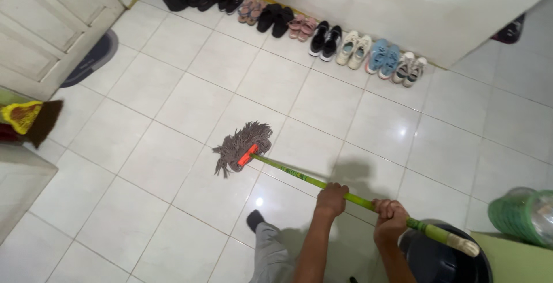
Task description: The person mops the tiled floor using a mop.
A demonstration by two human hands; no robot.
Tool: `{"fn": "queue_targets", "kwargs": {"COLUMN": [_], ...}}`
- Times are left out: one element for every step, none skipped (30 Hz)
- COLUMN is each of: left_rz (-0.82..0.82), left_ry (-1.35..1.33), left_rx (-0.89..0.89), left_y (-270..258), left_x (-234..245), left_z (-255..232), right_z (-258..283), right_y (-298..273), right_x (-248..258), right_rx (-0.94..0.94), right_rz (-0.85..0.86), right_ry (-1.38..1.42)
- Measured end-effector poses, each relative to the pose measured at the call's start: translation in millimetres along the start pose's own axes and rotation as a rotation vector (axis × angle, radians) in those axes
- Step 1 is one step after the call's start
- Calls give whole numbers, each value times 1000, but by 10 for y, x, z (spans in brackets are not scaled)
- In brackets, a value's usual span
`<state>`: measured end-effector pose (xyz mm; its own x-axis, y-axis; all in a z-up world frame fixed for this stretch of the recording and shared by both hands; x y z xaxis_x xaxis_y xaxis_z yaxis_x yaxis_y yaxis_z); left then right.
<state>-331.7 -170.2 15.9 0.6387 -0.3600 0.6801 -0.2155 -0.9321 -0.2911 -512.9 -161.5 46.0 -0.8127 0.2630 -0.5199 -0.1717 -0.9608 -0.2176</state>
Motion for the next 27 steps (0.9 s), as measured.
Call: {"fn": "queue_targets", "kwargs": {"left_rz": [-4, 0, 5, 3, -14, -30, -36, -50, -67, -74, -97, -120, -122, -101, -83, -87, -112, -138, -136, -163, -192, -191, -240, -289, -290, -313, -339], "left_ry": [-1, 13, 29, 32, 16, 1, 4, -4, -13, -10, -6, -2, -2, -17, -31, -29, -33, -37, -39, -62, -85, -87, -95, -103, -106, -134, -158], "left_rx": [11, 66, 117, 125, 146, 168, 170, 172, 176, 182, 170, 158, 157, 179, 202, 202, 207, 212, 211, 204, 195, 194, 172, 150, 150, 139, 131], "left_y": [-47, -76, -100, -125, -130, -124, -102, -83, -60, -34, -24, -18, -16, -31, -49, -61, -81, -107, -137, -154, -177, -221, -238, -257, -288, -314, -343], "left_x": [118, 230, 350, 462, 556, 630, 703, 770, 833, 893, 938, 996, 1065, 1142, 1236, 1335, 1428, 1520, 1603, 1712, 1813, 1882, 1965, 2044, 2101, 2158, 2215], "left_z": [72, 139, 223, 324, 430, 536, 650, 771, 891, 997, 1075, 1147, 1213, 1282, 1351, 1409, 1462, 1512, 1556, 1615, 1658, 1678, 1697, 1718, 1739, 1760, 1787], "right_z": [-93, -179, -256, -321, -368, -416, -469, -511, -552, -598, -638, -694, -751, -806, -864, -919, -964, -1006, -1027, -1033, -1007, -963, -916, -876, -846, -812, -785], "right_y": [-26, -53, -66, -67, -70, -84, -82, -75, -50, -22, -16, -12, -4, 0, 4, 4, -10, -5, -1, -7, -19, -44, -54, -81, -132, -173, -194], "right_x": [-113, -241, -390, -554, -712, -867, -1029, -1174, -1308, -1432, -1528, -1624, -1717, -1808, -1908, -2013, -2111, -2228, -2353, -2488, -2623, -2763, -2921, -3081, -3212, -3315, -3405], "right_rx": [5, 11, 5, 12, 24, 23, 1, -22, -25, -12, 2, 1, -3, -7, -5, 6, 17, 17, 31, 45, 46, 16, -10, -5, -82, -157, -158], "right_rz": [48, 96, 100, 119, 136, 138, 136, 133, 142, 158, 169, 172, 176, 180, 183, 190, 196, 197, 236, 276, 275, 317, 360, 361, 308, 254, 258], "right_ry": [-8, -15, -11, -47, -84, -81, -118, -155, -151, -164, -179, -177, -174, -170, -167, -190, -212, -210, -226, -243, -245, -225, -203, -203, -192, -181, -181]}}
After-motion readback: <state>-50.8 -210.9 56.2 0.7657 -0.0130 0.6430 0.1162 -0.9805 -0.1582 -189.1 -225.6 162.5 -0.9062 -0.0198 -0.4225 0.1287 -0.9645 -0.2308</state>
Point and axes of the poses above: each hand's wrist, its own y-axis towards the middle knuckle, its own x-axis out of the back of the hand, z = x × y, the point moved 1 cm from there along y, towards the middle knuckle, and after that the axes turned 7 degrees about -x, right-handed, at the moved point
